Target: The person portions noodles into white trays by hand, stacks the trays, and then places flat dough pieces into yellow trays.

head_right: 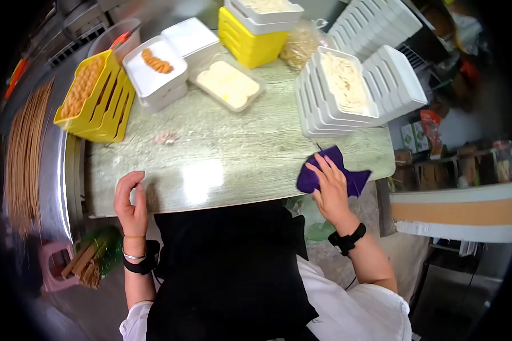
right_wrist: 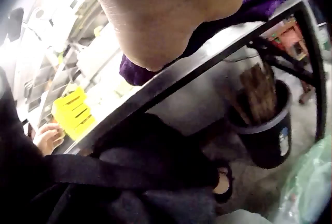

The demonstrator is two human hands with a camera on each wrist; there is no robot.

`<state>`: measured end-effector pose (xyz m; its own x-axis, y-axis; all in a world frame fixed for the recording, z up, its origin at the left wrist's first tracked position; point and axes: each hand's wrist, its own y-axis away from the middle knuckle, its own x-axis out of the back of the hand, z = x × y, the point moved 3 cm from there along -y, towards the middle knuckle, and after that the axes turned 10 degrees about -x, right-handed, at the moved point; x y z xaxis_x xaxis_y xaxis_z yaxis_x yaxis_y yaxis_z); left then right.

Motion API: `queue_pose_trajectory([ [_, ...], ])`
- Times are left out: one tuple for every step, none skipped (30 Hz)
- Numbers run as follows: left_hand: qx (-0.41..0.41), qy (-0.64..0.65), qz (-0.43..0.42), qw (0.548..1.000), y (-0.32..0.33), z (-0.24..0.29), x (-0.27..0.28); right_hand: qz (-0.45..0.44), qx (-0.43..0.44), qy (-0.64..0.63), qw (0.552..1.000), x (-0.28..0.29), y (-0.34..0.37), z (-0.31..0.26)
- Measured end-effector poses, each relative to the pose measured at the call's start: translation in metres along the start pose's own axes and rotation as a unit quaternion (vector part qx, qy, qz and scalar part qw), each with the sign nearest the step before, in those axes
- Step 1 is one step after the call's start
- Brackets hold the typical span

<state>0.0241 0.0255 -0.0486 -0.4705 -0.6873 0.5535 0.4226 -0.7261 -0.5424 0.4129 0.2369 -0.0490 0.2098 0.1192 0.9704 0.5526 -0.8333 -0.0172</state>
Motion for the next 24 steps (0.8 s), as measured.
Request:
queue_pose_trajectory([
  [-0.005, 0.005, -0.014, 1.000, -0.002, -0.002, -0.008, 0.025, -0.027, 0.001, 0.999, 0.001, 0.007, 0.015],
  [-0.011, 0.010, -0.028, 0.999, -0.003, -0.004, -0.015, 0.055, -0.036, 0.009, 0.998, 0.005, 0.012, 0.029],
  [-0.042, -0.015, -0.035, 0.998, -0.004, -0.005, -0.023, 0.082, -0.049, -0.006, 0.995, 0.009, 0.014, 0.049],
  [-0.036, -0.017, -0.061, 0.997, -0.007, -0.004, -0.029, 0.114, -0.068, -0.017, 0.991, 0.013, 0.019, 0.070],
  [-0.078, -0.021, -0.054, 0.995, -0.001, -0.012, -0.034, 0.155, -0.085, -0.027, 0.984, 0.019, 0.021, 0.090],
  [-0.047, 0.041, -0.058, 0.996, -0.003, -0.014, -0.039, 0.203, -0.107, -0.032, 0.973, 0.036, 0.022, 0.103],
  [-0.017, 0.048, -0.049, 0.998, -0.001, -0.016, -0.044, 0.247, -0.124, -0.039, 0.960, 0.051, 0.020, 0.111],
  [-0.018, 0.047, -0.043, 0.998, 0.002, -0.023, -0.046, 0.287, -0.134, -0.050, 0.947, 0.063, 0.017, 0.115],
  [-0.011, 0.057, -0.037, 0.998, 0.002, -0.022, -0.045, 0.312, -0.190, -0.098, 0.926, 0.076, 0.013, 0.113],
  [0.003, 0.061, -0.030, 0.998, 0.007, -0.025, -0.039, 0.327, -0.190, -0.118, 0.918, 0.084, 0.010, 0.110],
  [-0.012, 0.053, -0.029, 0.998, 0.013, -0.024, -0.035, 0.326, -0.173, -0.097, 0.924, 0.090, 0.008, 0.107],
  [-0.022, 0.037, -0.041, 0.998, -0.002, -0.015, -0.047, 0.314, -0.164, -0.083, 0.931, 0.098, -0.010, 0.122],
  [-0.029, 0.020, -0.041, 0.999, 0.003, -0.017, -0.042, 0.298, -0.166, -0.024, 0.940, 0.093, -0.014, 0.112],
  [-0.037, 0.018, -0.035, 0.999, 0.003, -0.014, -0.041, 0.281, -0.165, 0.034, 0.945, 0.085, -0.020, 0.099],
  [-0.021, 0.020, -0.035, 0.999, 0.002, -0.012, -0.041, 0.292, -0.148, 0.046, 0.944, 0.076, -0.023, 0.089],
  [-0.006, 0.025, -0.032, 0.999, 0.002, -0.011, -0.042, 0.313, -0.115, 0.075, 0.940, 0.070, -0.022, 0.073],
  [0.004, 0.031, -0.028, 0.999, 0.003, -0.014, -0.043, 0.306, -0.072, 0.035, 0.949, 0.059, -0.021, 0.060],
  [0.005, 0.027, -0.025, 0.999, 0.003, -0.016, -0.044, 0.297, -0.032, -0.005, 0.954, 0.048, -0.018, 0.045],
  [0.003, 0.024, -0.025, 0.999, 0.003, -0.018, -0.045, 0.248, -0.011, -0.029, 0.968, 0.033, -0.017, 0.027],
  [0.001, 0.021, -0.027, 0.999, 0.003, -0.017, -0.046, 0.196, 0.009, -0.053, 0.979, 0.018, -0.018, 0.007],
  [-0.003, 0.021, -0.025, 0.999, 0.001, -0.015, -0.045, 0.155, 0.038, -0.091, 0.983, 0.005, -0.022, -0.009],
  [-0.009, 0.017, -0.027, 0.999, 0.001, -0.015, -0.045, 0.112, 0.067, -0.128, 0.983, -0.006, -0.027, -0.025],
  [-0.015, 0.012, -0.029, 0.999, 0.001, -0.016, -0.046, 0.099, 0.078, -0.137, 0.982, -0.009, -0.037, -0.042],
  [-0.021, 0.008, -0.029, 0.999, -0.001, -0.014, -0.045, 0.085, 0.091, -0.146, 0.981, -0.004, -0.050, -0.060],
])
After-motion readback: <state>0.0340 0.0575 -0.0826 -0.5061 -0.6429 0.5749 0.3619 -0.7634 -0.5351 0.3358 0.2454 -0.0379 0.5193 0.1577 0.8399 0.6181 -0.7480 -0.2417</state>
